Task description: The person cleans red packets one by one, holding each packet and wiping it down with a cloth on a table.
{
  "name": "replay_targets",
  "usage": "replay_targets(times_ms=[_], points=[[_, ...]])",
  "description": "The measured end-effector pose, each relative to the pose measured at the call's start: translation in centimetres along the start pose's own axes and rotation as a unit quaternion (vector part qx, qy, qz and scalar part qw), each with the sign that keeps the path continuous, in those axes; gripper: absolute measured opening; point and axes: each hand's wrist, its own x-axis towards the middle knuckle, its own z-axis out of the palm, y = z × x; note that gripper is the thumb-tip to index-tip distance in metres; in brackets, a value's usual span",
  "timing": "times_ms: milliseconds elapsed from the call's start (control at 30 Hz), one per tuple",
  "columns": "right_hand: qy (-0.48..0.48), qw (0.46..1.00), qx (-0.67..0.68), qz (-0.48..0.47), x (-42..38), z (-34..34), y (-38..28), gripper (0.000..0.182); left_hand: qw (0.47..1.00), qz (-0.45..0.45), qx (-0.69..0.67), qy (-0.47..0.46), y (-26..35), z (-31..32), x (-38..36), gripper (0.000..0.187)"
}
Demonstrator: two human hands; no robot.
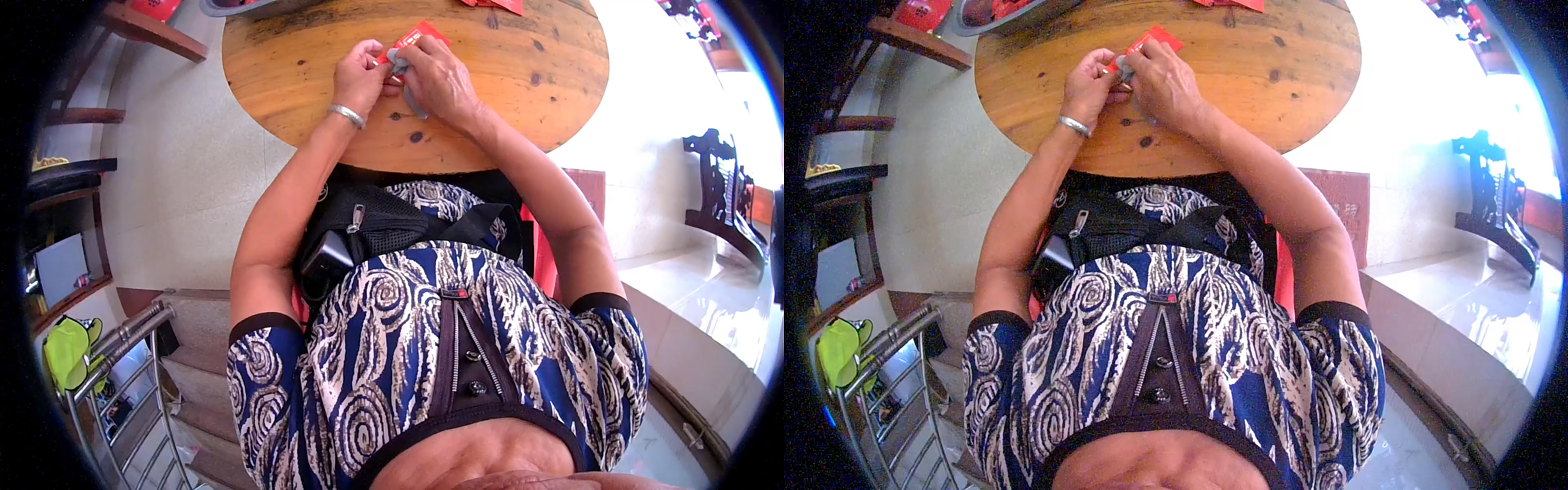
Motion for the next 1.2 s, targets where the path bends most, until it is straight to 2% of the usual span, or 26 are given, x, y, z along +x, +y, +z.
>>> replay_targets(times_ms=[233, 300, 433, 633, 700, 733, 833, 967, 1200], points=[[-0.033, 0.997, 0.015, 0.073, 0.9, -0.4, 2.5, 0.020, 1.000, -0.022, 0.003, 0.004, 0.3, 0.0, 0.0, 0.032], [-0.054, 0.990, -0.023, 0.129, 0.9, -0.3, 3.5, 0.022, 1.000, -0.027, 0.006, 0.007, 0.4, 0.0, 0.0, 0.033], [-0.041, 0.992, -0.059, 0.105, 0.7, -0.4, 4.3, 0.021, 0.999, -0.033, 0.000, 0.010, 0.5, 0.0, 0.0, 0.035], [-0.006, 0.988, -0.080, 0.128, 0.6, -1.4, 5.2, 0.021, 0.999, -0.041, 0.010, 0.016, 0.9, 0.0, -0.2, 0.035], [-0.012, 0.992, 0.029, 0.120, 0.5, -2.0, 4.5, 0.020, 0.999, -0.042, 0.015, 0.016, 1.0, 0.0, -0.2, 0.034], [-0.013, 0.992, 0.029, 0.120, 0.4, -2.1, 3.8, 0.020, 0.999, -0.038, 0.012, 0.012, 1.0, 0.0, -0.2, 0.033], [-0.012, 0.995, 0.096, 0.034, 0.2, -1.3, 1.8, 0.019, 0.999, -0.036, 0.015, 0.004, 0.9, 0.0, -0.1, 0.032], [-0.023, 0.999, 0.041, 0.007, -0.2, -0.6, 0.3, 0.017, 1.000, -0.030, 0.006, 0.006, 1.0, 0.0, -0.3, 0.033], [-0.001, 0.996, 0.053, 0.067, 0.1, 0.0, 1.9, 0.019, 0.999, -0.033, -0.005, -0.001, 0.6, -0.3, 0.1, 0.036]])
